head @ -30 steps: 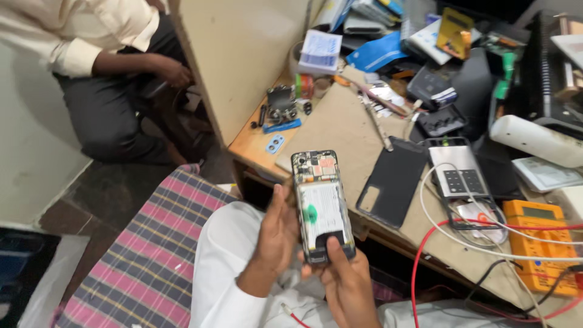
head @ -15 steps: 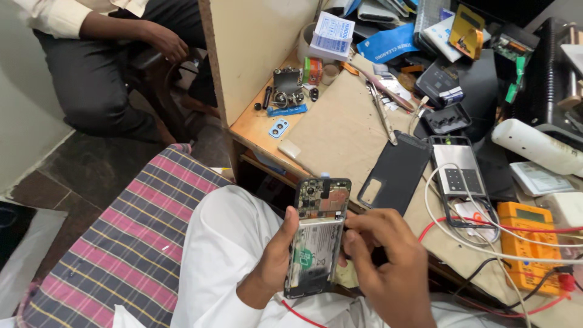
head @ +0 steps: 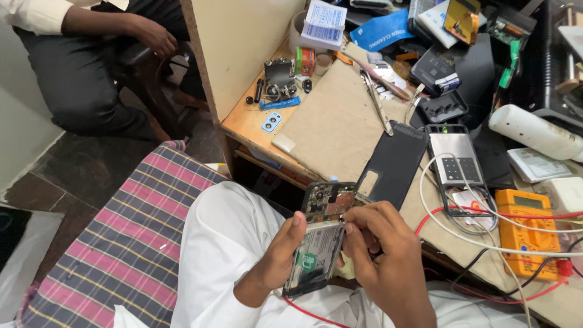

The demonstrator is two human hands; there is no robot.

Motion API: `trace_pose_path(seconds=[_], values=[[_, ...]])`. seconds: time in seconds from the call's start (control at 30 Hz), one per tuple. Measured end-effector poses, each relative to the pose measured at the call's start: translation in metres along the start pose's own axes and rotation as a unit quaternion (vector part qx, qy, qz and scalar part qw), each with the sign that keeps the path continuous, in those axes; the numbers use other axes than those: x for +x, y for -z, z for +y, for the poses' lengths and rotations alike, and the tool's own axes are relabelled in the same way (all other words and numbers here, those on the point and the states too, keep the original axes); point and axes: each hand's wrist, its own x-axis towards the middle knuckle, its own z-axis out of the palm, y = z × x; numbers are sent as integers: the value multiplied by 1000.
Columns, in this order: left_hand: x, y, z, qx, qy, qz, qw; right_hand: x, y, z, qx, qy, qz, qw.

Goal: The person repairs a disassembled smartphone while seated, working on their lap. They handle the phone chassis and its teal back cover with an attached flex cable, peel a small component, open a tube of adhesive, and squeeze adhesive along the edge of the phone frame.

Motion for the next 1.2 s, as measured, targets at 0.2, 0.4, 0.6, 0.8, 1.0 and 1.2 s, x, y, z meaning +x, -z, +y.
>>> trace_pose_path(seconds=[0.2,0.4,0.6,0.8,1.0,1.2], values=[[4,-3,-6,22,32,11,999,7,-1,7,40,-60,-10,997],[13,-19,0,-59,7,50,997,-4,4,3,19,-71,28,997],[16,-25,5,2,-54,56,997,-22,-24,7,26,-94,-95,991],[16,-19,2,-133,-65,75,986,-22,-30,28,223,-97,-130,961],[10,-6,9,-275,-67,41,958,-18,-4,45,557,-138,-51,817],[8,3,17,-196,-156,101,963,45,11,68,571,-239,111,778]])
